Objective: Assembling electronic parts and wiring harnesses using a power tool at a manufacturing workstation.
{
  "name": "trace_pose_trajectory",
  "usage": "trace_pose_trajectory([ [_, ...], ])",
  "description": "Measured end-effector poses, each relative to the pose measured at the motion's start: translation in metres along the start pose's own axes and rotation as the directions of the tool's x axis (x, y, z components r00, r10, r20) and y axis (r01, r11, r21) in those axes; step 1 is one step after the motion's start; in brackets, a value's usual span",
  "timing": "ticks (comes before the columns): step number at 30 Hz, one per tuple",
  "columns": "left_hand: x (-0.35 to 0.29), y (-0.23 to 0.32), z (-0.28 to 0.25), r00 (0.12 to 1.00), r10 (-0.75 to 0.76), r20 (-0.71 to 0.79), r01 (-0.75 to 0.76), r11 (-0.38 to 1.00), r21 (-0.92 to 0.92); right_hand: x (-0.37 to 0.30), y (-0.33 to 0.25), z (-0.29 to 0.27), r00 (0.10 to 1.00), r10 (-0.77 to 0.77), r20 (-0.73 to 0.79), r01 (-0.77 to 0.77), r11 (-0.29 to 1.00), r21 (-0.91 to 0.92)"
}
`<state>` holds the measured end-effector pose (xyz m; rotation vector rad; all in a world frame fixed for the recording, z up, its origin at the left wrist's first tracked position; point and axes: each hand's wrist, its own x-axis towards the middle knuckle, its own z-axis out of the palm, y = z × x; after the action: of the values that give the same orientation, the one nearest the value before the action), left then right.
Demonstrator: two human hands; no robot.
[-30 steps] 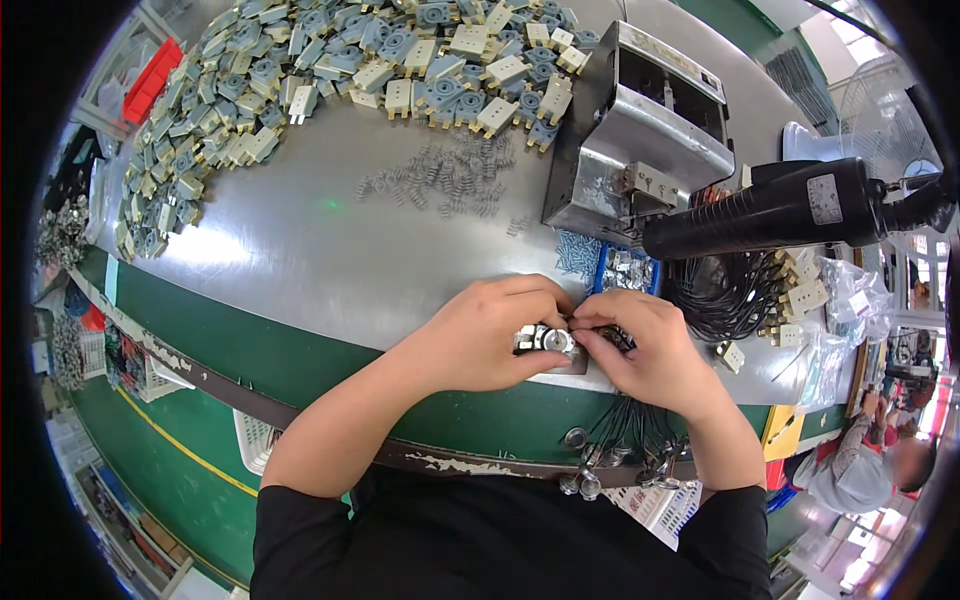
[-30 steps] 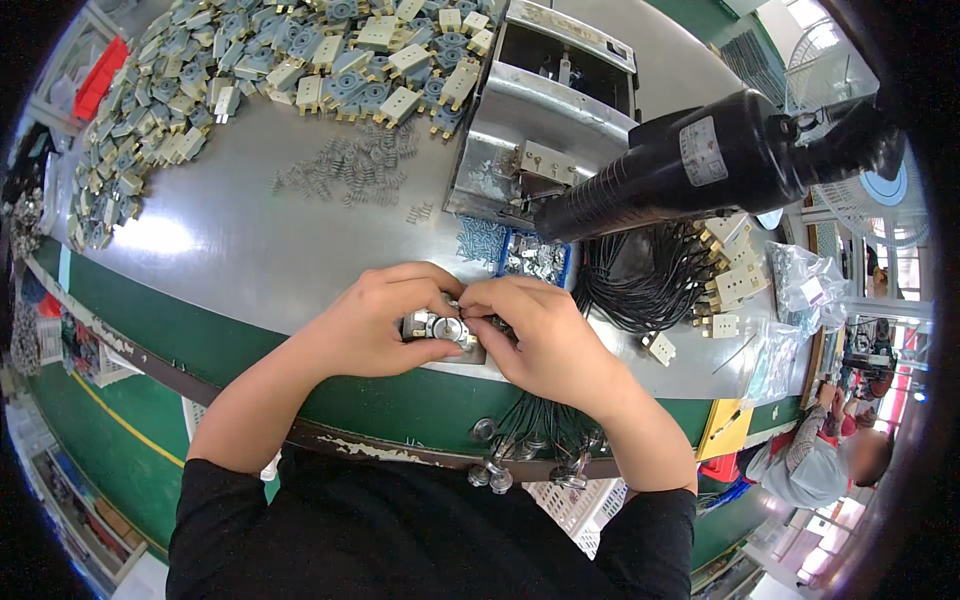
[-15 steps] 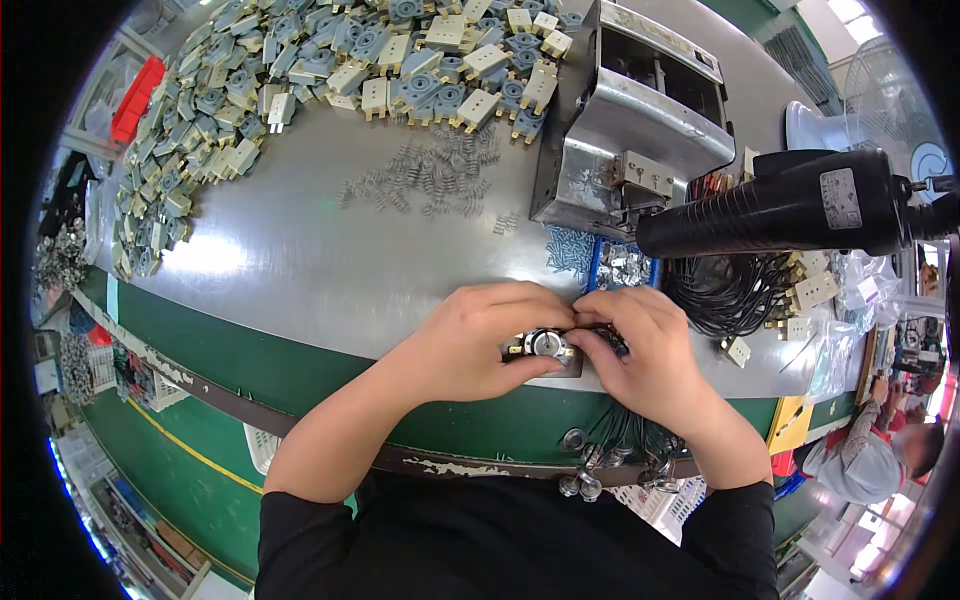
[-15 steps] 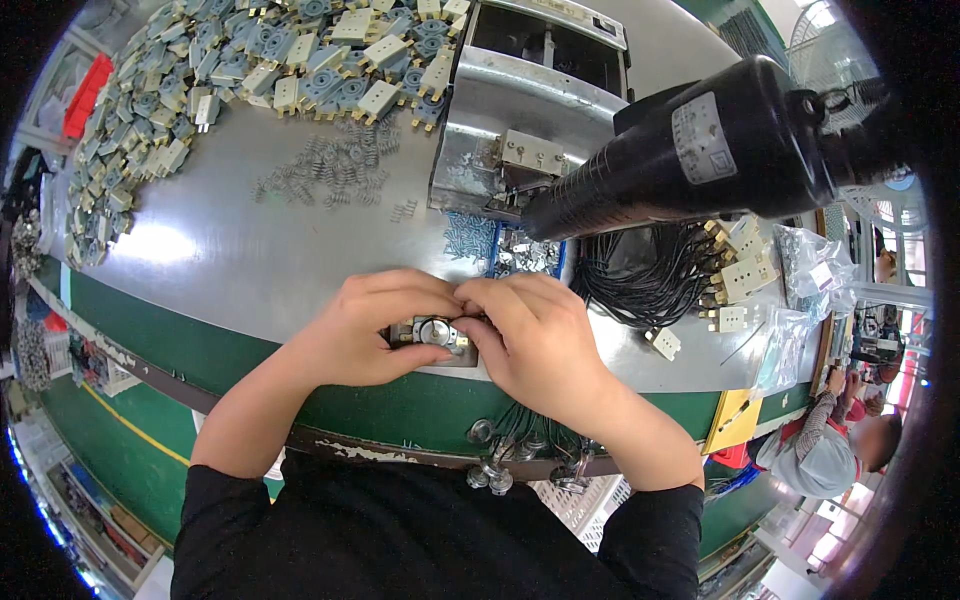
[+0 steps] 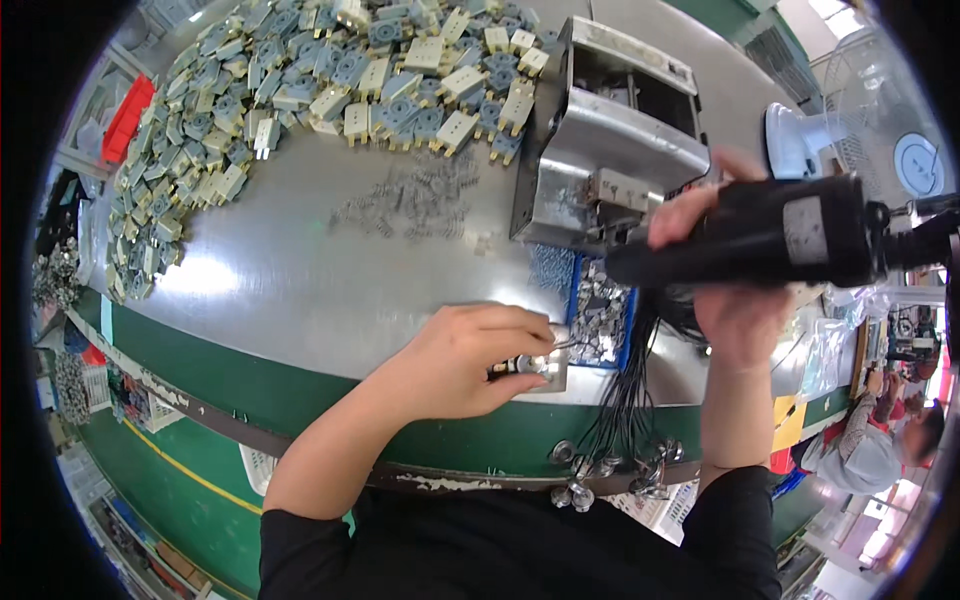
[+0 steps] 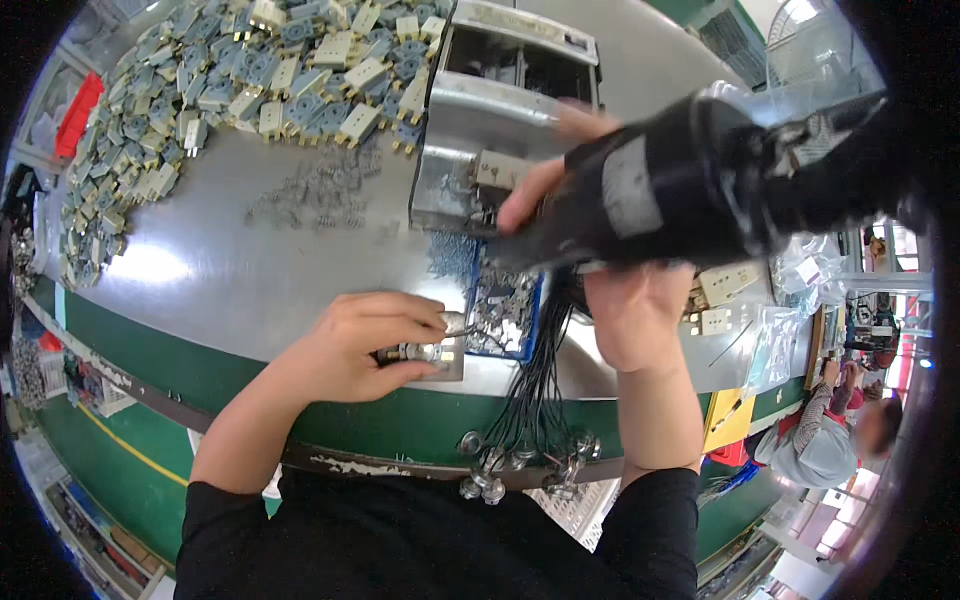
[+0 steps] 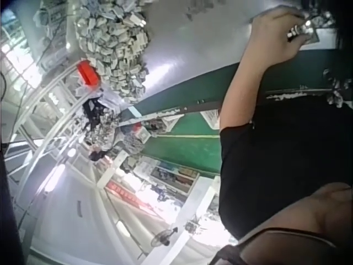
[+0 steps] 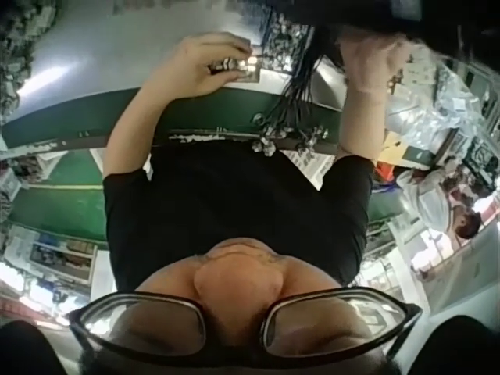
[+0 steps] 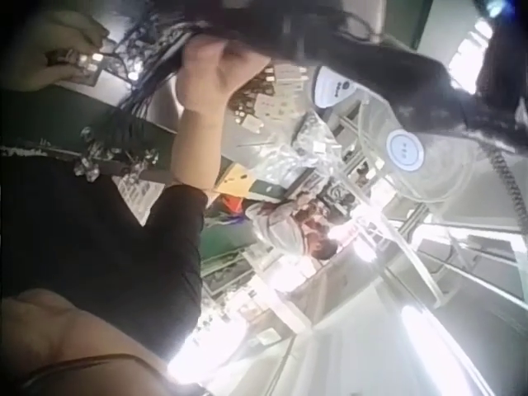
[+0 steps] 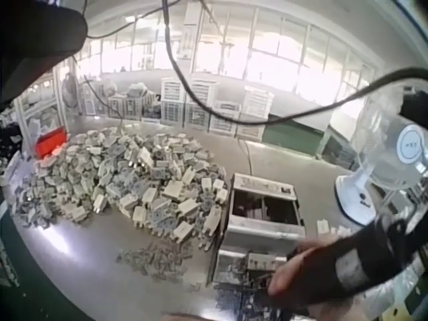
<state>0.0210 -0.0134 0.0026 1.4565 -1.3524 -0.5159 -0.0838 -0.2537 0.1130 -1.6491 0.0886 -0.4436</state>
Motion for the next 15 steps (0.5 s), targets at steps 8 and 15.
trace_pose_trajectory([
  [8,-0.001,0.003,0.000,0.999,-0.037,0.009,0.037,0.999,-0.007,0.035,-0.004,0.014,0.986,-0.151,-0.068,0.164,0.946,0.279],
  [15,-0.001,-0.004,0.001,1.000,0.021,-0.008,-0.021,1.000,0.005,0.054,-0.002,0.018,0.904,-0.253,-0.345,0.313,0.941,0.130],
])
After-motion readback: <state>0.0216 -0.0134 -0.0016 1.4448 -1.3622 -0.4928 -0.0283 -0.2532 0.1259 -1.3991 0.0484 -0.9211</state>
